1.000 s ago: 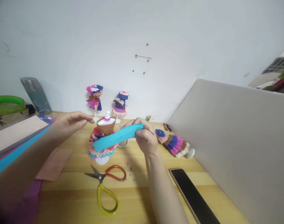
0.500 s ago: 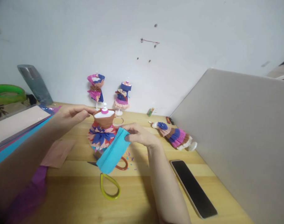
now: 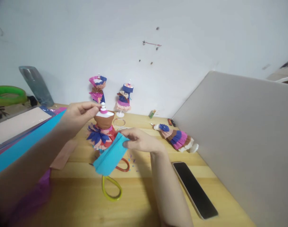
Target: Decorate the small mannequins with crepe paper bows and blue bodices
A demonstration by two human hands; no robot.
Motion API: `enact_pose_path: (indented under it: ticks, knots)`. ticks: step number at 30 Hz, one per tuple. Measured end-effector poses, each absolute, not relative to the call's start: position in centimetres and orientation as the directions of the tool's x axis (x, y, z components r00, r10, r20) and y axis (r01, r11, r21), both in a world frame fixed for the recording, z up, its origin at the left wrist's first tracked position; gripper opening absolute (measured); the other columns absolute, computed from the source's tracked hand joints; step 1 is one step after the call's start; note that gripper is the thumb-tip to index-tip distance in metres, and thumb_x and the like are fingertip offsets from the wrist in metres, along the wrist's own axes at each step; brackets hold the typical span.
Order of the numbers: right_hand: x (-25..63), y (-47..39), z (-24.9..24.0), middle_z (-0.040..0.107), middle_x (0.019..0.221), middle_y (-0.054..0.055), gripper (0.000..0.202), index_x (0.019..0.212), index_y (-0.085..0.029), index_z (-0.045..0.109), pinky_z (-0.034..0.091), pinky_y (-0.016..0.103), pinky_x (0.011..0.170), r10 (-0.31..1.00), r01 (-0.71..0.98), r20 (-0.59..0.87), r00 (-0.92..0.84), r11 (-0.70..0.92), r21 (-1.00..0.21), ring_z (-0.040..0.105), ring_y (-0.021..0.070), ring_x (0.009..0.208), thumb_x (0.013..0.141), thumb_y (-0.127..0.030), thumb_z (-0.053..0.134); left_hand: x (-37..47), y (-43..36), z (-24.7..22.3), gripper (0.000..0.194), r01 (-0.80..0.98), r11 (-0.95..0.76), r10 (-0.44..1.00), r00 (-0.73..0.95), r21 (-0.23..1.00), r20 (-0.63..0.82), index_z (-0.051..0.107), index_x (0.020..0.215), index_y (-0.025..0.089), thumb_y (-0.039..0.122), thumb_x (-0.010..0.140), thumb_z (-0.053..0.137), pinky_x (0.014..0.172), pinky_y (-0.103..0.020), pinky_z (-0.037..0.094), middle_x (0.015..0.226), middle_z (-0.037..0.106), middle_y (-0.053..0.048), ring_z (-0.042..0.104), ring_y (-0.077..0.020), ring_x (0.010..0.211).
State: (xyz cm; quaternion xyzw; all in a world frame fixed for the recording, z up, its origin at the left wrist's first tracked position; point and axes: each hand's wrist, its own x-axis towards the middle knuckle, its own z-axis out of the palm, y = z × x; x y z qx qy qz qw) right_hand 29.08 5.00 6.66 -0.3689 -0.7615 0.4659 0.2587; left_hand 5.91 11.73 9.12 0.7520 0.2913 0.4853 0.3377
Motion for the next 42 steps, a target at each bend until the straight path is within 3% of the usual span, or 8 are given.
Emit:
enact_pose_path:
  ticks: [4,9,13,20,26,31,35,42]
  knots:
    - [30.1,4.9,6.5,0.068,0.091,0.004,0.018,0.093,-0.014,0.068,0.051,0.027,0.073,0.805,0.352,0.007,-0.594,0.267,-0.897,0.061,0.0145,0.079,0.084,-0.029,0.063,6.9,13.1,9.6,0.03,0.06,-0.592,0.719,0.49,0.804,0.493,0.067,0.069,0.013,0.039,0.082,0.06,0.058,-0.023,0.043,0.062,0.061,0.0,0.056,-0.0126,0.063]
    - [32.0,4.2,7.4,0.069,0.119,0.011,0.028,0.109,-0.016,0.07,0.052,0.035,0.093,0.831,0.325,0.032,-0.556,0.253,-0.911,0.064,0.023,0.111,0.085,-0.031,0.066,6.7,13.3,9.5,0.032,-0.007,-0.548,0.723,0.5,0.837,0.477,0.067,0.068,0.012,0.041,0.081,0.062,0.061,-0.024,0.046,0.065,0.064,-0.001,0.058,-0.0126,0.064]
    - [33.1,3.2,8.2,0.075,0.105,0.013,0.03,0.108,-0.015,0.072,0.057,0.034,0.083,0.83,0.201,0.13,-0.543,0.279,-0.939,0.071,0.0238,0.097,0.085,-0.034,0.069,6.0,13.2,9.2,0.035,-0.017,-0.535,0.75,0.451,0.845,0.484,0.072,0.08,0.013,0.047,0.082,0.062,0.069,-0.026,0.052,0.081,0.073,-0.007,0.066,-0.0178,0.079]
    - [31.2,1.9,8.4,0.077,0.09,0.012,0.025,0.088,-0.017,0.074,0.06,0.034,0.068,0.899,0.045,0.345,-0.269,0.369,-0.928,0.073,0.0252,0.08,0.076,-0.04,0.076,4.0,8.8,10.9,0.03,0.117,-0.669,0.742,0.059,0.734,0.667,0.073,0.086,0.017,0.039,0.091,0.054,0.067,-0.026,0.054,0.082,0.075,-0.005,0.067,-0.0156,0.074]
    - [28.7,0.2,9.3,0.074,0.112,0.009,0.024,0.091,-0.023,0.074,0.06,0.038,0.072,0.885,0.033,0.458,-0.086,0.462,-0.886,0.073,0.0247,0.084,0.075,-0.04,0.077,2.2,3.7,11.7,0.035,0.248,-0.668,0.716,0.469,0.701,0.517,0.075,0.098,0.025,0.052,0.088,0.055,0.056,-0.025,0.048,0.072,0.072,-0.002,0.065,-0.0167,0.066]
    - [28.3,-0.5,9.6,0.071,0.121,0.009,0.015,0.085,-0.024,0.074,0.059,0.039,0.075,0.789,0.071,0.61,-0.071,0.614,-0.786,0.07,0.0254,0.094,0.078,-0.037,0.074,2.5,3.8,11.2,0.056,0.255,-0.559,0.738,0.586,0.789,0.334,0.055,0.136,0.026,0.048,0.085,0.061,0.045,-0.021,0.04,0.063,0.063,0.003,0.058,-0.0131,0.054]
    - [28.0,-0.4,9.6,0.07,0.121,0.007,0.009,0.088,-0.025,0.074,0.058,0.035,0.076,0.768,0.072,0.634,-0.089,0.64,-0.765,0.069,0.0222,0.097,0.082,-0.03,0.072,3.0,4.3,11.0,0.057,0.182,-0.564,0.736,0.553,0.806,0.39,0.055,0.136,0.025,0.032,0.08,0.067,0.049,-0.02,0.044,0.066,0.064,0.003,0.059,-0.0124,0.057]
    - [27.5,0.3,9.5,0.071,0.078,0.005,0.032,0.074,-0.019,0.068,0.055,0.031,0.064,0.836,0.175,0.548,-0.014,0.542,-0.822,0.065,0.0179,0.071,0.073,-0.05,0.076,3.6,4.8,11.7,0.044,0.325,-0.642,0.764,0.354,0.695,0.54,0.069,0.118,0.02,0.02,0.074,0.066,0.053,-0.02,0.048,0.079,0.071,-0.002,0.06,-0.0121,0.061]
